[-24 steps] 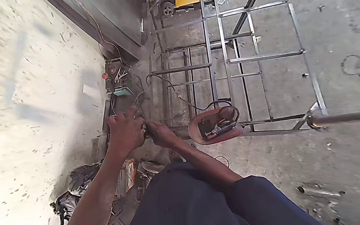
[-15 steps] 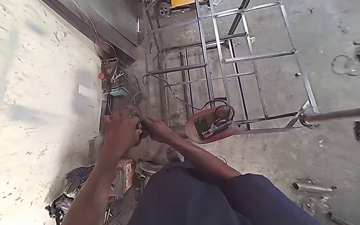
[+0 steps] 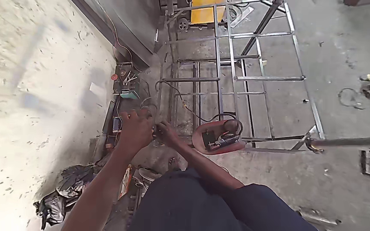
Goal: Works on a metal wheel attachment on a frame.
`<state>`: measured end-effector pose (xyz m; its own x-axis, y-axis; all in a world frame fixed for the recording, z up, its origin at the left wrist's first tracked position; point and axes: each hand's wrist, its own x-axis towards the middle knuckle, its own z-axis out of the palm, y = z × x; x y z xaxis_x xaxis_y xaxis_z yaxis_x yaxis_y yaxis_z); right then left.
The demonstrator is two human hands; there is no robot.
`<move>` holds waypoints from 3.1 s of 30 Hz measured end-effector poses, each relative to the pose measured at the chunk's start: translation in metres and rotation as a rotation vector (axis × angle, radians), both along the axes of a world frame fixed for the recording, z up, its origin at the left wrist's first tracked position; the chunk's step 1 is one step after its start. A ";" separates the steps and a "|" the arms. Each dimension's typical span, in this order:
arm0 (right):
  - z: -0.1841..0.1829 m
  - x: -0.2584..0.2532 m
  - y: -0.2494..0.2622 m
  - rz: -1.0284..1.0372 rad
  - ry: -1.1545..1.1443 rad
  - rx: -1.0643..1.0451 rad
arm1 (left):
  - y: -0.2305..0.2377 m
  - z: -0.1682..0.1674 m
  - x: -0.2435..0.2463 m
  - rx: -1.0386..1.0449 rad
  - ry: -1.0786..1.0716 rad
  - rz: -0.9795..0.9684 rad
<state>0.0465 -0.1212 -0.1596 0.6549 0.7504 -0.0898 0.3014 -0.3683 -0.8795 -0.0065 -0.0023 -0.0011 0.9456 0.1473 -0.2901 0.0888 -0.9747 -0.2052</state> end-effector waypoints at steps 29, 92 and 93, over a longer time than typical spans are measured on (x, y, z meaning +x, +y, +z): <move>-0.003 0.006 -0.004 -0.017 0.036 0.095 | 0.046 0.016 -0.010 -0.486 -0.191 -0.037; 0.034 -0.003 0.004 -0.006 0.000 -0.135 | 0.112 -0.108 -0.057 -1.356 -0.545 -0.014; 0.033 -0.003 0.004 -0.006 0.006 -0.136 | 0.113 -0.108 -0.058 -1.356 -0.549 -0.023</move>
